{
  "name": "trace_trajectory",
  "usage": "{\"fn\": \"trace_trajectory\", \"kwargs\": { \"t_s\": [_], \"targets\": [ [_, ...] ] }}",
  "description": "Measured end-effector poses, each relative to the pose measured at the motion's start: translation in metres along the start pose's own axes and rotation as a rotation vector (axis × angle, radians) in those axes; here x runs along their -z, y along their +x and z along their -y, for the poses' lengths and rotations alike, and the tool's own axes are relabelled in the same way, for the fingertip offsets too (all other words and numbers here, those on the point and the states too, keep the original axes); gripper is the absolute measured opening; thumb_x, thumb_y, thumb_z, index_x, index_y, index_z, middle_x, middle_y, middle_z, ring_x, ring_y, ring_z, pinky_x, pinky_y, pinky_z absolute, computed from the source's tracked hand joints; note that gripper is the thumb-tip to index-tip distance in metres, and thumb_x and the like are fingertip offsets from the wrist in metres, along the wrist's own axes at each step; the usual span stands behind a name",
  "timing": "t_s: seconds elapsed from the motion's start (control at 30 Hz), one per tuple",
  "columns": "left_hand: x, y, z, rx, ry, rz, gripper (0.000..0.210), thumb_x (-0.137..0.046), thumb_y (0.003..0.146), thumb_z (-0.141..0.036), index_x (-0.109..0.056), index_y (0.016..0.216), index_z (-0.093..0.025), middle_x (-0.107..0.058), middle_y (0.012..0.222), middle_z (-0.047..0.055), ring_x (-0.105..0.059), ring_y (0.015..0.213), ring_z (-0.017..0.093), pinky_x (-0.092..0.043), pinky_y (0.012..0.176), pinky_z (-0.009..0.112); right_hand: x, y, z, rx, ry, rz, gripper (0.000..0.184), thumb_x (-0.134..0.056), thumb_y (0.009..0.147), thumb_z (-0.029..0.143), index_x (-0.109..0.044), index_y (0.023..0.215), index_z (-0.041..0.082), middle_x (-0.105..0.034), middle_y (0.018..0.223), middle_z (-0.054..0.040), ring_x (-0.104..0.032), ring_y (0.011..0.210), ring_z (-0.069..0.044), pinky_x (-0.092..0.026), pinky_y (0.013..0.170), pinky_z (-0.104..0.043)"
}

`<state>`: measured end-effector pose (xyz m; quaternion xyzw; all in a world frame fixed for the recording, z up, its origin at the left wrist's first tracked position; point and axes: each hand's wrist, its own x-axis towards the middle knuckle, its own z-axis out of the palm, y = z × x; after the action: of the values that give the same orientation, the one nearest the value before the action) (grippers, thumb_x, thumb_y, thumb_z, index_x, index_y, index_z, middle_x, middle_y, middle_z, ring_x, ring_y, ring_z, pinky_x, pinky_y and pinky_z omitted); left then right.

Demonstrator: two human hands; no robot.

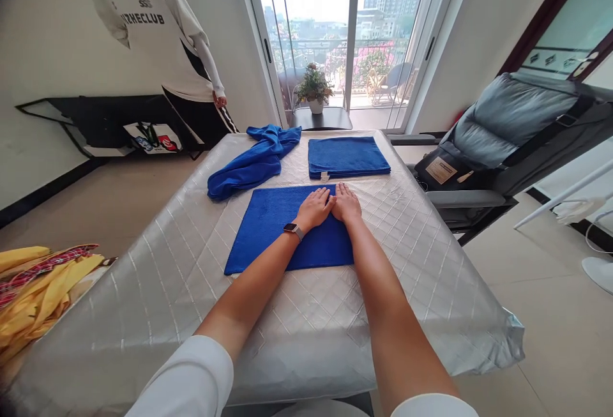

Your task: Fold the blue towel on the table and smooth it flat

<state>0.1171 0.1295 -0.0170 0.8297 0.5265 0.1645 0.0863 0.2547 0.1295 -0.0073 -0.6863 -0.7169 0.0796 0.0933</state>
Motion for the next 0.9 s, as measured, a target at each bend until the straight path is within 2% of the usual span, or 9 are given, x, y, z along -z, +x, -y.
{"fn": "trace_trajectory", "kwargs": {
  "t_s": [0.1, 0.33, 0.43, 0.53, 0.7, 0.83, 0.9],
  "targets": [
    [0.014, -0.008, 0.033, 0.087, 0.044, 0.01, 0.075, -0.017, 0.107, -0.061, -0.045, 0.158, -0.013, -0.038, 0.167, 0.014, -0.029, 0.158, 0.027, -0.02, 0.131, 0.044, 0.0, 0.002, 0.003, -0.021, 0.007, 0.006, 0.067, -0.026, 0.108, 0.042, -0.027, 0.166, 0.009, -0.023, 0.174, -0.0111, -0.02, 0.161, -0.021, -0.017, 0.129, -0.037],
    [0.053, -0.046, 0.138, 0.379, 0.149, -0.039, 0.076, -0.017, 0.106, -0.06, -0.039, 0.161, -0.013, -0.032, 0.17, 0.015, -0.025, 0.159, 0.028, -0.019, 0.13, 0.047, 0.001, 0.003, 0.002, -0.014, -0.001, 0.012, 0.069, -0.024, 0.108, 0.043, -0.026, 0.166, 0.006, -0.024, 0.174, -0.0106, -0.019, 0.161, -0.022, -0.016, 0.13, -0.037],
    [0.062, -0.059, 0.165, 0.438, 0.157, -0.041, 0.076, -0.018, 0.106, -0.059, -0.036, 0.162, -0.009, -0.028, 0.171, 0.017, -0.025, 0.159, 0.028, -0.019, 0.13, 0.044, 0.0, 0.004, 0.001, -0.011, -0.013, 0.01, 0.07, -0.024, 0.107, 0.042, -0.026, 0.166, 0.005, -0.024, 0.174, -0.011, -0.019, 0.161, -0.022, -0.016, 0.13, -0.038],
    [0.062, -0.063, 0.172, 0.439, 0.135, -0.044, 0.077, -0.018, 0.106, -0.061, -0.035, 0.162, -0.01, -0.028, 0.171, 0.016, -0.025, 0.159, 0.026, -0.018, 0.13, 0.043, -0.002, 0.007, -0.001, -0.012, -0.034, 0.005, 0.07, -0.024, 0.107, 0.043, -0.026, 0.166, 0.005, -0.022, 0.174, -0.0121, -0.019, 0.161, -0.023, -0.017, 0.129, -0.039],
    [0.06, -0.061, 0.169, 0.433, 0.111, -0.083, 0.077, -0.02, 0.104, -0.063, -0.037, 0.162, -0.016, -0.031, 0.17, 0.014, -0.026, 0.159, 0.027, -0.019, 0.13, 0.047, 0.0, 0.004, 0.002, -0.008, -0.061, -0.006, 0.069, -0.025, 0.107, 0.041, -0.028, 0.165, 0.004, -0.025, 0.173, -0.0139, -0.022, 0.16, -0.024, -0.02, 0.128, -0.039],
    [0.064, -0.063, 0.164, 0.447, 0.128, -0.064, 0.077, -0.02, 0.105, -0.06, -0.036, 0.162, -0.012, -0.029, 0.171, 0.015, -0.025, 0.159, 0.025, -0.018, 0.13, 0.044, 0.009, -0.01, 0.012, 0.075, -0.128, -0.151, 0.064, -0.029, 0.103, 0.026, -0.034, 0.163, 0.003, -0.029, 0.172, -0.0135, -0.021, 0.16, -0.023, -0.01, 0.13, -0.043],
    [0.066, -0.064, 0.162, 0.447, 0.135, -0.053, 0.077, -0.02, 0.105, -0.059, -0.036, 0.162, -0.01, -0.029, 0.171, 0.016, -0.025, 0.159, 0.025, -0.017, 0.13, 0.043, 0.013, -0.021, 0.018, 0.143, -0.157, -0.176, 0.063, -0.029, 0.102, 0.022, -0.036, 0.162, 0.003, -0.032, 0.171, -0.0137, -0.021, 0.16, -0.023, -0.005, 0.131, -0.043]
  ]
}}
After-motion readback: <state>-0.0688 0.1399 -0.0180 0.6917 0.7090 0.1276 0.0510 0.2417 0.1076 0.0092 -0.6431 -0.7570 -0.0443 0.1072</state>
